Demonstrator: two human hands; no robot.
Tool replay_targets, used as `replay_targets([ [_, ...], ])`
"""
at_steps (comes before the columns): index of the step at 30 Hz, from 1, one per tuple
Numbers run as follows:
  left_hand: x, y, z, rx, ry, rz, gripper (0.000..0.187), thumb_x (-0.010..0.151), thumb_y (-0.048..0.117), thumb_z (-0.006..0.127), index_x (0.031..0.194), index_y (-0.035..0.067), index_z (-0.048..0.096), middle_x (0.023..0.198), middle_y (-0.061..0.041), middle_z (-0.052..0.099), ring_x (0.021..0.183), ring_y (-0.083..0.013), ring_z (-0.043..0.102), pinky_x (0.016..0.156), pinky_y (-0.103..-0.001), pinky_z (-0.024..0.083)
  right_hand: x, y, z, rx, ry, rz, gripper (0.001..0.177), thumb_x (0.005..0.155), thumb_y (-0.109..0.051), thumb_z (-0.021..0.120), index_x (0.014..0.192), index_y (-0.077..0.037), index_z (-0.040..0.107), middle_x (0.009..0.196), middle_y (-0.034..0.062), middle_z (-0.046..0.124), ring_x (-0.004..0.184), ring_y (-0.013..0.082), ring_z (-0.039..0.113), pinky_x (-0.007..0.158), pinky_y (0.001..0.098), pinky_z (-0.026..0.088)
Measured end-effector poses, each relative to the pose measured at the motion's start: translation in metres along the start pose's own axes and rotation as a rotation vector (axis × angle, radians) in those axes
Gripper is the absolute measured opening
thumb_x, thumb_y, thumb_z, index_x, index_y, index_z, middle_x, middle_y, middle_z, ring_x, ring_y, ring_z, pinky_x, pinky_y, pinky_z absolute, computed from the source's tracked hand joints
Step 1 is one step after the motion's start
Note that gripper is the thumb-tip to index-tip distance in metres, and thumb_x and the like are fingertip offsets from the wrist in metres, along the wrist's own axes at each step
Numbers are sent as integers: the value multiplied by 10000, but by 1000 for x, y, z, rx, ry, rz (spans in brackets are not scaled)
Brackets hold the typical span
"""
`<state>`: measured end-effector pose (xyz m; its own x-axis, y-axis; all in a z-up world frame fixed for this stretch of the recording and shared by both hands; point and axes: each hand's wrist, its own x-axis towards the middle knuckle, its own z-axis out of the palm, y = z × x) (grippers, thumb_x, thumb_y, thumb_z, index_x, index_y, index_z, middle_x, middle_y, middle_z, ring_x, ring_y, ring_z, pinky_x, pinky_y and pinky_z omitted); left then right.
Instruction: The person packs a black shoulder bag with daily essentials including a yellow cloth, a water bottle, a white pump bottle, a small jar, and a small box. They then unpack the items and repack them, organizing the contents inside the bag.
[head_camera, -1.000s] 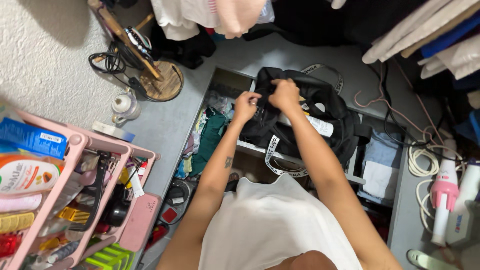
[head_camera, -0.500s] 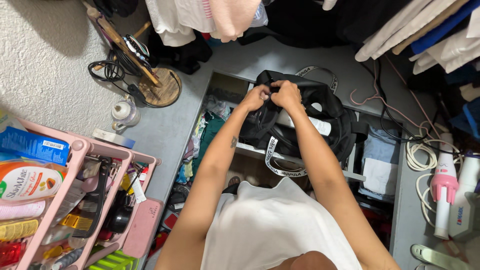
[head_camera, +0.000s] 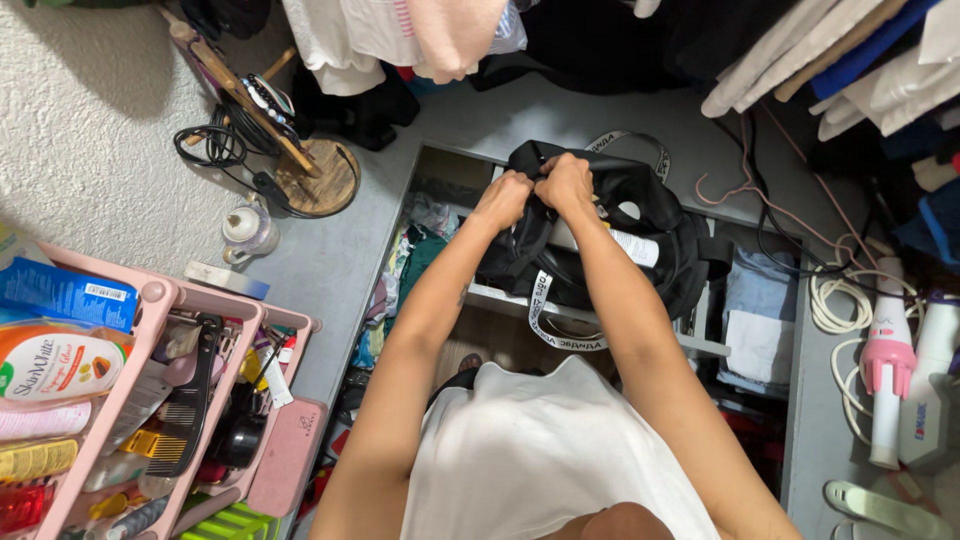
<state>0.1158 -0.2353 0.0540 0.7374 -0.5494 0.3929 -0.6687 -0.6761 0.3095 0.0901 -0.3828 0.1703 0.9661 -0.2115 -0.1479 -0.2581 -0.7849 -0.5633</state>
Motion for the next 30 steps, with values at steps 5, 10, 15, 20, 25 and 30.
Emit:
replay_targets([
  [5, -14, 5, -11, 40, 65, 61, 208, 671, -56, 660, 863, 18, 686, 923, -160, 674, 953, -355, 632, 908, -414, 525, 0, 2, 2, 66, 7, 0, 328, 727, -129, 796, 1054, -156, 805, 1132, 199, 728, 1091, 370, 697, 977, 416, 546],
  [10, -34, 18, -27, 5, 125, 40, 194, 683, -53, 646, 863, 18, 672, 909, -158, 655, 957, -354, 627, 913, -419, 517, -3, -2, 2, 89, 11, -41, 325, 726, -115, 781, 1049, -143, 807, 1092, 218, 736, 1056, 381, 709, 966, 416, 554],
  [15, -36, 25, -43, 23, 163, 77, 185, 680, -49, 649, 850, 22, 654, 887, -145, 633, 935, -346, 609, 889, -426, 516, 2, -5, 4, 131, 4, -50, 318, 712, -89, 762, 1024, -126, 809, 1043, 213, 749, 1027, 362, 726, 940, 410, 568],
  [20, -36, 26, -54, -33, 243, 46, 224, 665, -49, 634, 881, 9, 646, 898, -136, 622, 929, -350, 591, 859, -433, 519, 13, -7, 10, 124, 48, -102, 261, 711, -77, 754, 965, -109, 806, 1008, 199, 752, 990, 365, 727, 906, 424, 575],
  [25, -31, 28, -55, 43, 221, 41, 157, 711, -50, 657, 852, 19, 639, 904, -141, 616, 940, -352, 592, 861, -440, 519, 21, -11, 7, 87, 11, -83, 181, 719, -106, 746, 886, -123, 813, 984, 168, 769, 980, 349, 739, 916, 426, 574],
  [30, -28, 23, -55, -4, 276, 15, 301, 686, -67, 636, 975, 8, 677, 952, -129, 627, 963, -349, 594, 861, -426, 526, 38, -29, -12, -171, -244, -52, 262, 732, -231, 810, 984, -159, 822, 1109, 163, 749, 1097, 350, 703, 970, 429, 550],
])
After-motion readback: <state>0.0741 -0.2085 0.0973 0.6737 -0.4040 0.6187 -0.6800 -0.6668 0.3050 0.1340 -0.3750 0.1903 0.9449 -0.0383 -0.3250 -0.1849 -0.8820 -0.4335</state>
